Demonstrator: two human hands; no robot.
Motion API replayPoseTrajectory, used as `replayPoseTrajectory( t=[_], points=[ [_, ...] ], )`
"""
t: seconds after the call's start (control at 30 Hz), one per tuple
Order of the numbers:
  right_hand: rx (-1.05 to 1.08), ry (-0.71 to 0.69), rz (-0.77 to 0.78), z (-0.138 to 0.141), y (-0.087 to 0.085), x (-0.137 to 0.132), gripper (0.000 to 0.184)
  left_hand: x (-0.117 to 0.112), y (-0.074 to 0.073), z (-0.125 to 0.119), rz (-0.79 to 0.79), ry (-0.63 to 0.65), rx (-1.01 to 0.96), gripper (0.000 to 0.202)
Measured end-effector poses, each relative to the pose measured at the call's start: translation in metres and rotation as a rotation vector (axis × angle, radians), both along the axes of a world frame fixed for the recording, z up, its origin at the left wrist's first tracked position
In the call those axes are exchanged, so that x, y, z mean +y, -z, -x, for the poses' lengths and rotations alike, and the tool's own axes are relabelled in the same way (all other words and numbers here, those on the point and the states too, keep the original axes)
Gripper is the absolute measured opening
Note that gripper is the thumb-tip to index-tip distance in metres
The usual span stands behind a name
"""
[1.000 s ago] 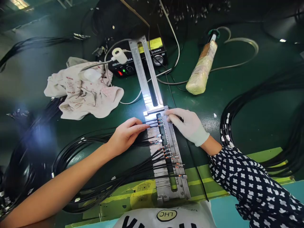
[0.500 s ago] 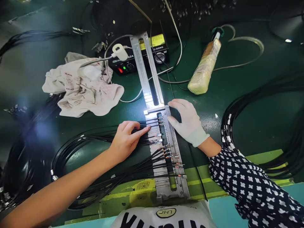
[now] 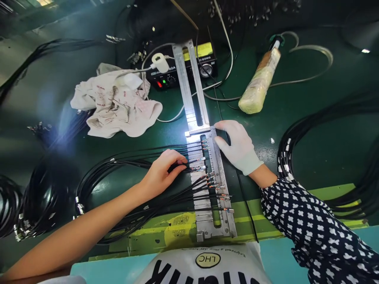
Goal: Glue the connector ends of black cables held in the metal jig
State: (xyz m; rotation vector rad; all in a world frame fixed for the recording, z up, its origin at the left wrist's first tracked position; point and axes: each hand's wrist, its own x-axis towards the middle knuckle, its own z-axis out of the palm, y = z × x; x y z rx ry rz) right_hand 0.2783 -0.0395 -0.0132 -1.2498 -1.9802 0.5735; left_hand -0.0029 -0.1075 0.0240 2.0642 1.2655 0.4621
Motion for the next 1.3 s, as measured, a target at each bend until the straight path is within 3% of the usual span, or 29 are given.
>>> replayPoseTrajectory(
  t=[0.37,0.63,0.77,0.9,1.07,1.3],
  points=[
    [0.001,-0.013,0.036,0.003,-0.006,-0.001,0.031,0.017,0.01,-0.009,-0.218,0.024,-0.056,0.023],
    [-0.005,-0.015,0.049,0.004,-0.007,-0.001,0.03,0.025,0.018,-0.014,-0.313,0.088,0.003,0.021],
    [-0.006,-0.017,0.063,0.004,-0.007,-0.001,0.03,0.021,0.018,-0.012,-0.471,0.148,0.142,0.022],
    [0.0,-0.022,0.051,0.004,-0.006,0.0,0.031,0.01,0.017,-0.007,-0.552,0.116,0.373,0.035],
    [0.0,-0.018,0.028,0.004,-0.005,-0.001,0.03,0.005,0.013,-0.001,-0.35,0.156,0.367,0.04],
    [0.024,-0.024,0.018,0.002,-0.003,-0.001,0.031,-0.019,-0.011,0.007,0.099,0.031,0.124,0.018]
  ],
)
